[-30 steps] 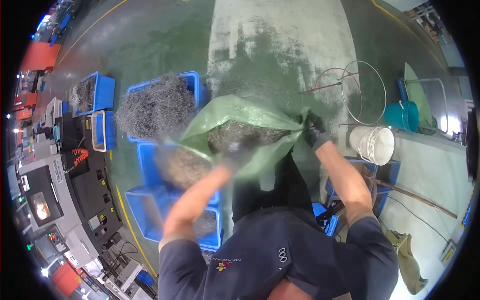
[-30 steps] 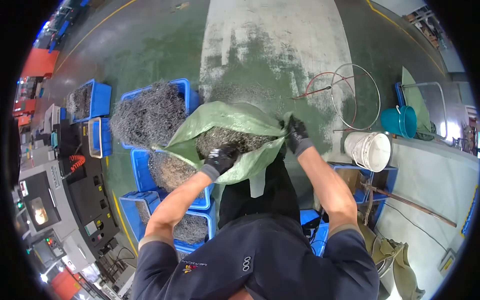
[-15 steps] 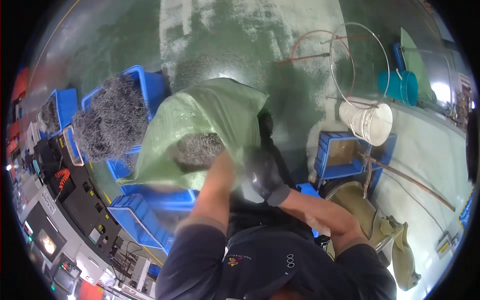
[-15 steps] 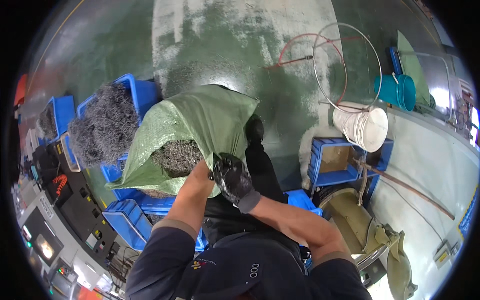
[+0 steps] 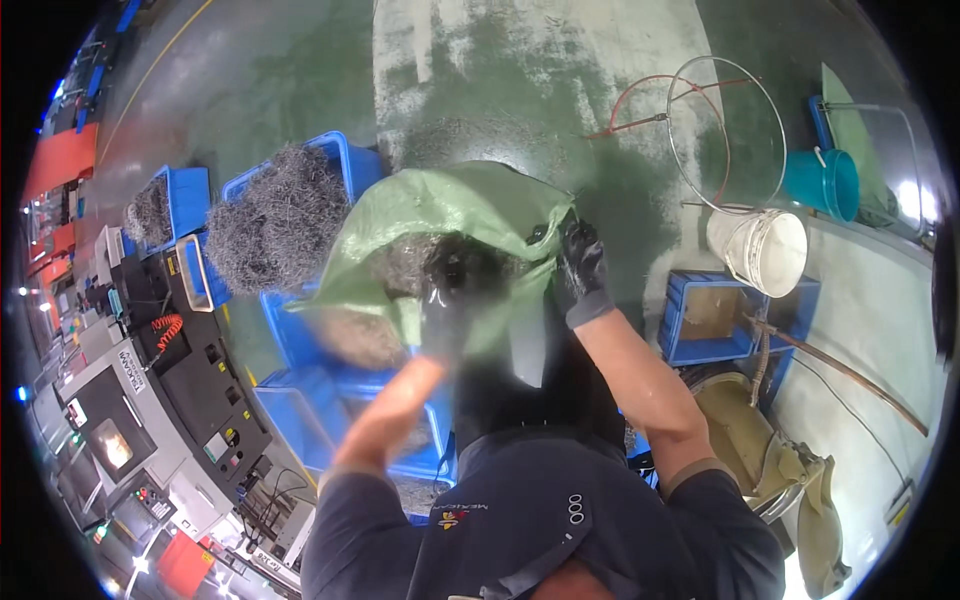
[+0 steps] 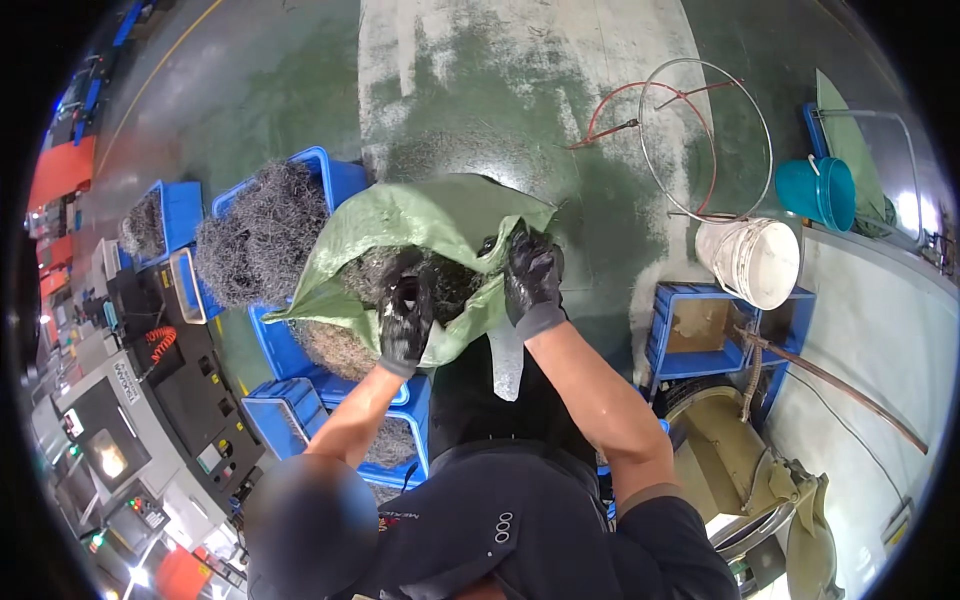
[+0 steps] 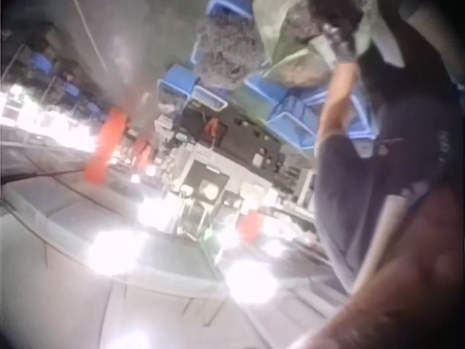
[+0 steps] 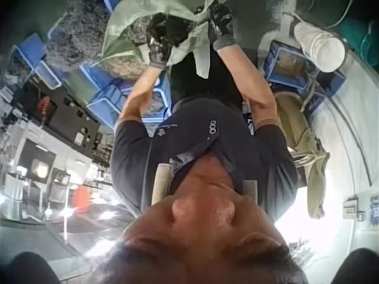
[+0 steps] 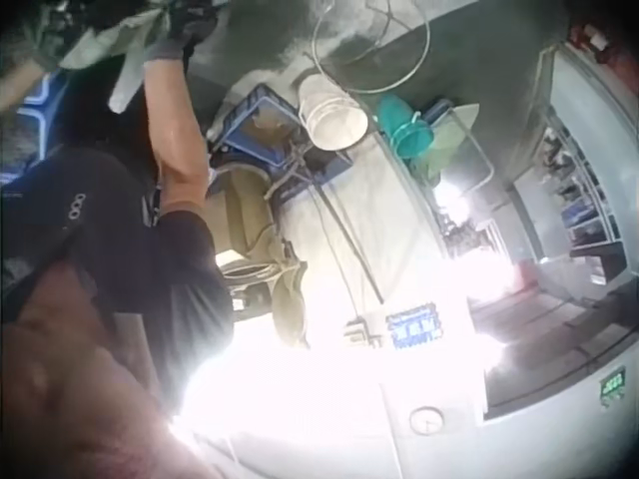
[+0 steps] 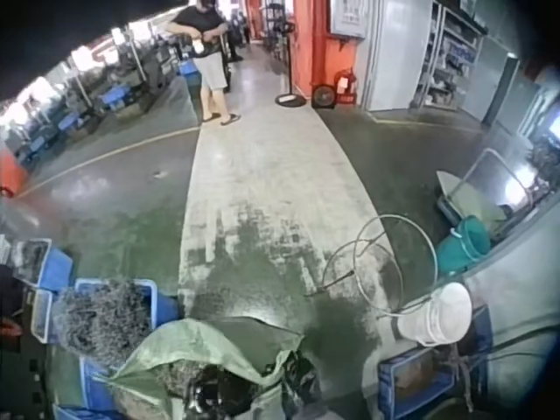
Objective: Transferring metal shavings from blue bins into a large green sack using a plastic container as a scoop, then sealing the sack.
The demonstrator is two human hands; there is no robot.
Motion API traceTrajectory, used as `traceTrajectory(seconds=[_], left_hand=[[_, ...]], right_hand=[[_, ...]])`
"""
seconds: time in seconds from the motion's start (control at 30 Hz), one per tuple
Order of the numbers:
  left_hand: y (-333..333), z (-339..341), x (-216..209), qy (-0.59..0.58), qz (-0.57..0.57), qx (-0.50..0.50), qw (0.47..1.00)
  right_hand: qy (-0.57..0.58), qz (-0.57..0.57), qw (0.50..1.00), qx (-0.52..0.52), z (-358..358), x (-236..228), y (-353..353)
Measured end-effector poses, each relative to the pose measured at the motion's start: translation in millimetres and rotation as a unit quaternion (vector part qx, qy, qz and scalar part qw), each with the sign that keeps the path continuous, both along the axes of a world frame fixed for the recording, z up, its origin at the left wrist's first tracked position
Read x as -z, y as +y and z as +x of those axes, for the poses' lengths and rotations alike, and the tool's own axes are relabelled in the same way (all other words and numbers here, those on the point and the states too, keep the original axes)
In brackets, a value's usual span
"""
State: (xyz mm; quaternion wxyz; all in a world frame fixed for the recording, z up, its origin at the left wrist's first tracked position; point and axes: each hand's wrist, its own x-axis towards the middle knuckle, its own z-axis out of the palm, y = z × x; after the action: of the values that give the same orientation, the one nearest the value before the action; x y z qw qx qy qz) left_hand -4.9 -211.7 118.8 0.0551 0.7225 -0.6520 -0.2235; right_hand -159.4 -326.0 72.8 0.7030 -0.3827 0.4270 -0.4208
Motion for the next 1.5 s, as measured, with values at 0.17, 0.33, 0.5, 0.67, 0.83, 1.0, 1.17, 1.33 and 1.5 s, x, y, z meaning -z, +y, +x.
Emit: traceTrajectory(seconds=[0.17,0.33,0.5,0.67,0.83,1.0,1.17,1.33,1.5], left_hand=[[-43.1,-10.9,-76.5,0.026,-0.168,-0.061,0.984],[-84.0,-2.8,10.2,0.088,-0.120,0.031,0.988],[-53.7,10.7,28.5,0.143,-0.002,-0.020,0.990],[-42.3,4.3,43.8,0.167,-0.126,-0.069,0.975],[-50.8,14.3,-16.1,0.161,0.018,-0.042,0.986],[0.7,31.7,-30.1,0.135,-0.071,-0.013,0.988],[50.7,83.4,-86.8,0.083,-0.059,-0.194,0.976],[135.7,204.3,-102.0,-0.245,0.062,-0.058,0.966],[195.5,244.3,-54.7,0.115,0.068,-0.281,0.950]], right_hand=[[-0.015,0.170,0.985,-0.030,39.1,-82.2,-0.1],[0.213,-0.124,0.967,-0.066,-3.8,-6.7,2.9],[0.135,-0.155,0.947,-0.246,-2.8,-106.1,-14.7],[0.351,-0.446,0.707,-0.421,-34.1,-5.9,-64.7],[0.039,-0.237,0.791,-0.563,43.3,6.2,-50.1],[-0.269,0.384,0.784,-0.407,70.4,24.5,-8.5],[-0.215,0.101,0.812,-0.534,66.5,54.4,6.7],[0.059,-0.328,0.794,-0.509,80.0,52.4,8.4],[0.238,-0.493,0.740,-0.390,95.1,47.1,5.4]])
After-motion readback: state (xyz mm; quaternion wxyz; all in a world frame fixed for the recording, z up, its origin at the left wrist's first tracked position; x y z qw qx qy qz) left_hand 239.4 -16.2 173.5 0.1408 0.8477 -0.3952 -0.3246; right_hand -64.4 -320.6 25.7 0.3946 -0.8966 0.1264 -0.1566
